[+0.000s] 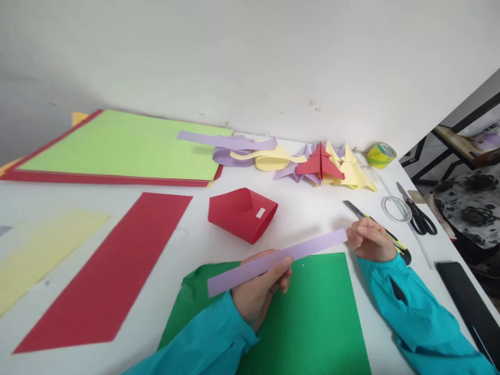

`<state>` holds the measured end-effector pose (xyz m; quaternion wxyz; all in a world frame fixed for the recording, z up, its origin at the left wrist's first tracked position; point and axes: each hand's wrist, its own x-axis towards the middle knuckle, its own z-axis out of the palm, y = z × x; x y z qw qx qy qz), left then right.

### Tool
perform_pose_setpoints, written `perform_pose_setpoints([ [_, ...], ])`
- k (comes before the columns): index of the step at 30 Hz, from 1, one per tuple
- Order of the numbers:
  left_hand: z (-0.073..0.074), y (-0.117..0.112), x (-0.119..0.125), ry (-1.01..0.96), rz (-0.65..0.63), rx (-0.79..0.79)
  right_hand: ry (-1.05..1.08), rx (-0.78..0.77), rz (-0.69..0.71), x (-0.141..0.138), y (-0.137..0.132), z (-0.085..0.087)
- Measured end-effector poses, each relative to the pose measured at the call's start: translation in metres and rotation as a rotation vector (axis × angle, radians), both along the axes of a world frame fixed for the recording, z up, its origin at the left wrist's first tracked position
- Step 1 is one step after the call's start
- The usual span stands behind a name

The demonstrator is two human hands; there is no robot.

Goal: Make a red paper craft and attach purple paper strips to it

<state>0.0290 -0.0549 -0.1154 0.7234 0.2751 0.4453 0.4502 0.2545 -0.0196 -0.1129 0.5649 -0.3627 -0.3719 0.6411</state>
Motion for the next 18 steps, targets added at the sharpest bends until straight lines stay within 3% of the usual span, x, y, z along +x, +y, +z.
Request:
perform_pose_setpoints([
  [5, -0.003, -0.001, 0.003, 0.103, -0.031, 0.069, -0.163, -0.114, 0.211, -0.043, -0.024, -0.013],
  [10, -0.003, -0.003, 0.0, 0.262, -0.209, 0.214, -0.333, -0.11, 0.178, -0.068, -0.044, -0.015],
  [18, 0.002, -0.001, 0.0, 0.235, -0.254, 0.254, -0.424, -0.051, 0.106, -0.073, -0.05, -0.006],
])
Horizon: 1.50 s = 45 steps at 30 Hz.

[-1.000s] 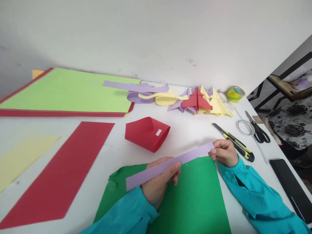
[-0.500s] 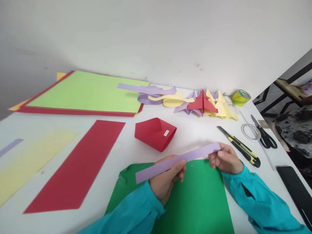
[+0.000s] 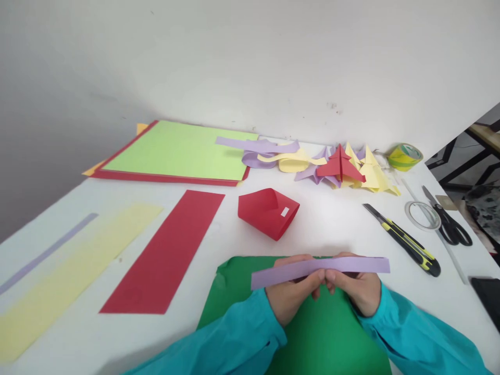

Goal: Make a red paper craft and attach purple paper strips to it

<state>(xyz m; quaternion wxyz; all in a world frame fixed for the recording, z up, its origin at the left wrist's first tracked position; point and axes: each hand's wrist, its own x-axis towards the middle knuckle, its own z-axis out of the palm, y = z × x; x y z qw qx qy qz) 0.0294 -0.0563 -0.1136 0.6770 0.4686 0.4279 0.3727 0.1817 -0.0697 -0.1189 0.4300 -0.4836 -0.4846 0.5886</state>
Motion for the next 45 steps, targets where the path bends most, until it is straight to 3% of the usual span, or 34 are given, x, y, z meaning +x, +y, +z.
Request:
perform_pose_setpoints([
  [6, -0.01, -0.001, -0.001, 0.037, 0.046, -0.002, -0.057, 0.005, -0.028, 0.002, 0.0, -0.001],
  [11, -0.015, -0.004, 0.001, -0.053, 0.112, -0.081, -0.01, -0.017, -0.038, 0.005, 0.002, -0.004],
  [25, -0.004, 0.003, 0.004, -0.329, 0.278, -0.318, 0.13, 0.037, -0.069, 0.04, 0.02, -0.001],
  [41, -0.002, 0.005, 0.001, -0.417, 0.312, -0.343, 0.309, 0.021, -0.046, 0.059, 0.037, -0.001],
  [45, -0.003, 0.006, 0.001, -0.467, 0.314, -0.343, 0.397, 0.016, -0.107, 0.061, 0.043, -0.001],
])
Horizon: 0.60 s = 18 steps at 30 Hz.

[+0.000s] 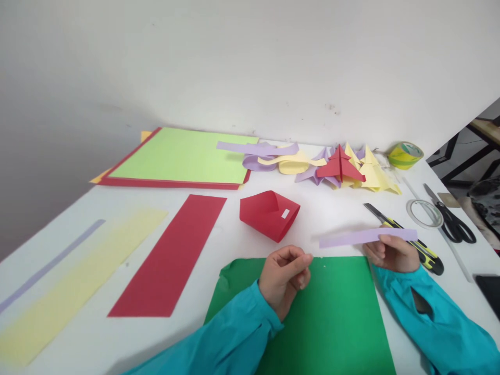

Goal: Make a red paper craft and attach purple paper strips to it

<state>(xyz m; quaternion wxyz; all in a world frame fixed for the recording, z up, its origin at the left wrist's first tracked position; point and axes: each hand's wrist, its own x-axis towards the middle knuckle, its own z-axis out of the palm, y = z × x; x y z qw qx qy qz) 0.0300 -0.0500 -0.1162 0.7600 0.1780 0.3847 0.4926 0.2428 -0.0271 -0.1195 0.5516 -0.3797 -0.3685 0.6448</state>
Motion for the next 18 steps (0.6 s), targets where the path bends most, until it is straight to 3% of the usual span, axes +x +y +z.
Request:
perform_pose_setpoints([
  [7, -0.005, -0.006, 0.005, 0.238, -0.128, 0.126, 0.023, -0.119, -0.01, -0.041, -0.025, -0.006],
  [11, -0.004, -0.008, 0.006, 0.212, -0.229, 0.27, -0.03, -0.193, 0.036, -0.064, -0.039, -0.005],
  [15, -0.005, -0.008, 0.005, 0.267, -0.131, 0.282, 0.01, -0.244, 0.082, -0.063, -0.035, -0.002],
  [18, -0.006, -0.005, 0.001, 0.303, -0.013, 0.341, 0.128, -0.405, 0.159, -0.058, -0.03, 0.001],
])
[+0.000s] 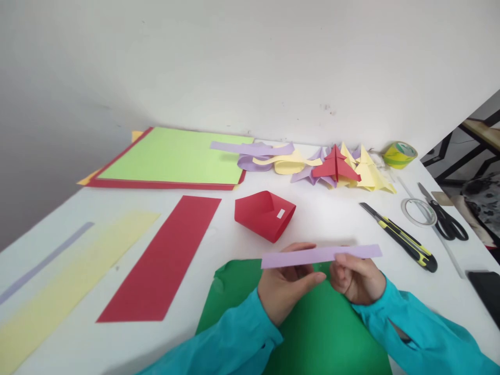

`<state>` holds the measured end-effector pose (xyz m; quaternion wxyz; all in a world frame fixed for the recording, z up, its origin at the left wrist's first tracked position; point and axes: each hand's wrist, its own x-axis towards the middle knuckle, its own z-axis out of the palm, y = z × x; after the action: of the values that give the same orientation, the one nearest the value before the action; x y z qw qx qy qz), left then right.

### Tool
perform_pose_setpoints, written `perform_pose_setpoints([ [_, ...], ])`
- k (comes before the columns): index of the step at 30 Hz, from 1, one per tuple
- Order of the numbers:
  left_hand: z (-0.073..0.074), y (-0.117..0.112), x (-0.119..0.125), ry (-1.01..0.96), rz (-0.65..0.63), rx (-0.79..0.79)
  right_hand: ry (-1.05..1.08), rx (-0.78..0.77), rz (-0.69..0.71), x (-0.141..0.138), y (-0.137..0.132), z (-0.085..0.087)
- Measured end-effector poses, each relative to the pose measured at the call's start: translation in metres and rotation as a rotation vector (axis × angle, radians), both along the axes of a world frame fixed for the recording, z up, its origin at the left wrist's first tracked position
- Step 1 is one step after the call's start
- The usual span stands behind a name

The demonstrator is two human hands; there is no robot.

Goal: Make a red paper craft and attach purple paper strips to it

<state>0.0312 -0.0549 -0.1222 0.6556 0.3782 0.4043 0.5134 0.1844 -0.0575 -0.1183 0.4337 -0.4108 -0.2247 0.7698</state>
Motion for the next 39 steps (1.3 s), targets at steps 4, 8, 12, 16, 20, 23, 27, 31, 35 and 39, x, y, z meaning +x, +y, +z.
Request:
perform_pose_setpoints([
  [4, 0.004, 0.004, -0.005, 0.04, -0.027, 0.19, 0.071, -0.178, 0.078, -0.003, -0.002, 0.008],
  [8, 0.012, 0.005, -0.005, -0.006, 0.007, 0.113, -0.037, -0.131, 0.149, -0.003, -0.009, 0.02],
  [12, 0.018, 0.005, -0.005, -0.118, -0.001, -0.111, -0.652, 0.345, -0.096, 0.011, -0.015, 0.044],
  [16, 0.018, 0.002, -0.004, -0.108, -0.175, -0.13, -0.993, 0.798, -0.075, 0.017, -0.013, 0.061],
  [20, 0.013, -0.002, 0.001, -0.036, -0.212, -0.059, -0.904, 0.68, 0.242, 0.009, -0.008, 0.052],
  [23, 0.014, -0.002, 0.0, 0.041, -0.177, -0.019, -0.918, 0.653, 0.286, 0.008, -0.004, 0.044],
  [27, 0.031, 0.007, -0.015, 0.314, 0.178, 0.292, -1.0, 0.8, 0.354, 0.018, 0.001, 0.045],
  [31, 0.054, 0.014, -0.032, 0.898, 0.348, 0.943, -1.259, 1.14, 0.373, 0.023, 0.003, 0.047],
  [35, 0.055, 0.005, -0.026, 1.216, 0.013, 1.23, -1.494, 1.373, 0.317, 0.014, -0.005, 0.047],
  [39, 0.047, -0.004, -0.016, 1.266, -0.022, 1.218, -1.593, 1.492, 0.187, 0.003, -0.014, 0.051],
])
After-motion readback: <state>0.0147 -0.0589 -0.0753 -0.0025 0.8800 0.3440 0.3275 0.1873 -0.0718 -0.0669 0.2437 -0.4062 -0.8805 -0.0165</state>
